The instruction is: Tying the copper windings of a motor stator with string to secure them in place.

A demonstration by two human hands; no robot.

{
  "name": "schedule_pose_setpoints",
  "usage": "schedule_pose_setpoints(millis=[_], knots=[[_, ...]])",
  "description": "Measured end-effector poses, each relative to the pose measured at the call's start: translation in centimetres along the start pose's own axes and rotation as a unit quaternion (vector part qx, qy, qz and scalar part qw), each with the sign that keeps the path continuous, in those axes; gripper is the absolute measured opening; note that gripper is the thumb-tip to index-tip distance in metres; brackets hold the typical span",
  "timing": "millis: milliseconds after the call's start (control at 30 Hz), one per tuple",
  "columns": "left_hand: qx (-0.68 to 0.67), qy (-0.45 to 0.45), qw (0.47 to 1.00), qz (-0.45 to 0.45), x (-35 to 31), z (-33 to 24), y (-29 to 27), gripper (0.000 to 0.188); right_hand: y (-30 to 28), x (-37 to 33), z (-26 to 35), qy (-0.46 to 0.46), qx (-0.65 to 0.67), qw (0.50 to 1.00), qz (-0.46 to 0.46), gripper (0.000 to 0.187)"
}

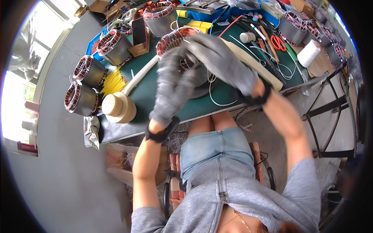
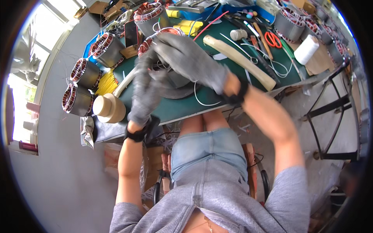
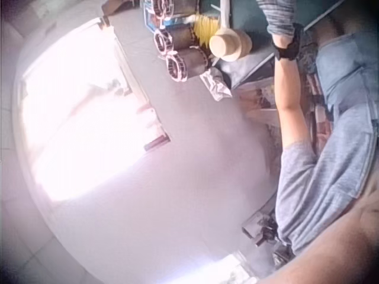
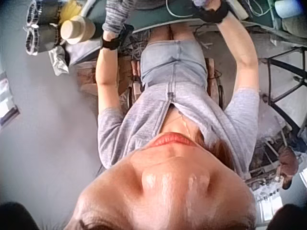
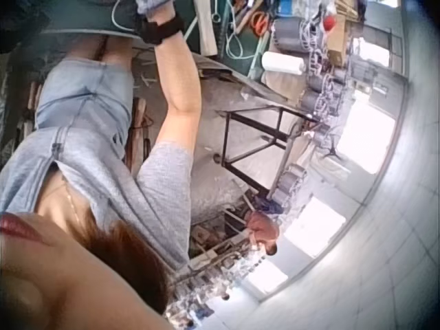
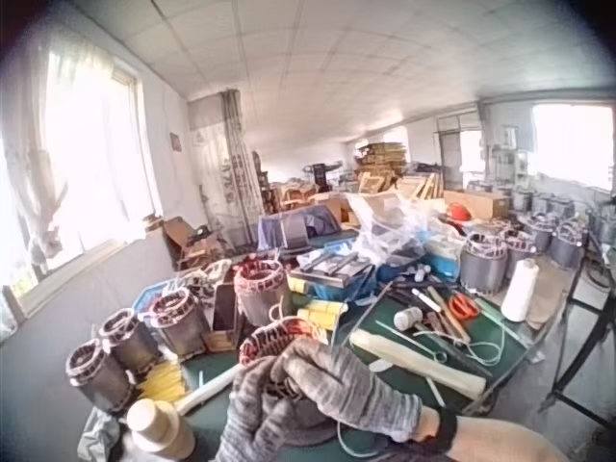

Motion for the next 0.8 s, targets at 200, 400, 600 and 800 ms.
schedule_pose_setpoints(millis=[200,400,600,800], knots=[[0.353,0.222,0.909,-0.002,2.0,-3.6,-0.9,0.029,0.6,-9.7,1.8,0.477,0.563,0.603,-0.303,0.019],[0.505,0.141,0.844,0.115,2.0,-0.2,5.0,0.038,1.2,-9.3,0.3,0.404,0.763,0.336,-0.376,0.021],[0.511,0.234,0.826,0.045,1.7,-0.6,4.0,0.031,2.0,-12.4,0.6,0.498,0.613,0.462,-0.403,0.023],[0.444,0.175,0.874,0.09,2.4,-1.6,3.3,0.028,4.4,-13.3,-2.9,0.346,0.266,0.873,-0.22,0.018]])
Point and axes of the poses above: each hand's wrist, its own x-axis towards the middle knuckle, its own y-axis out of the palm, z = x × y, the point moved 6 cm from there along x, towards the middle knuckle, and after that the axes turned 15 degrees about x, right-handed, at the moved point
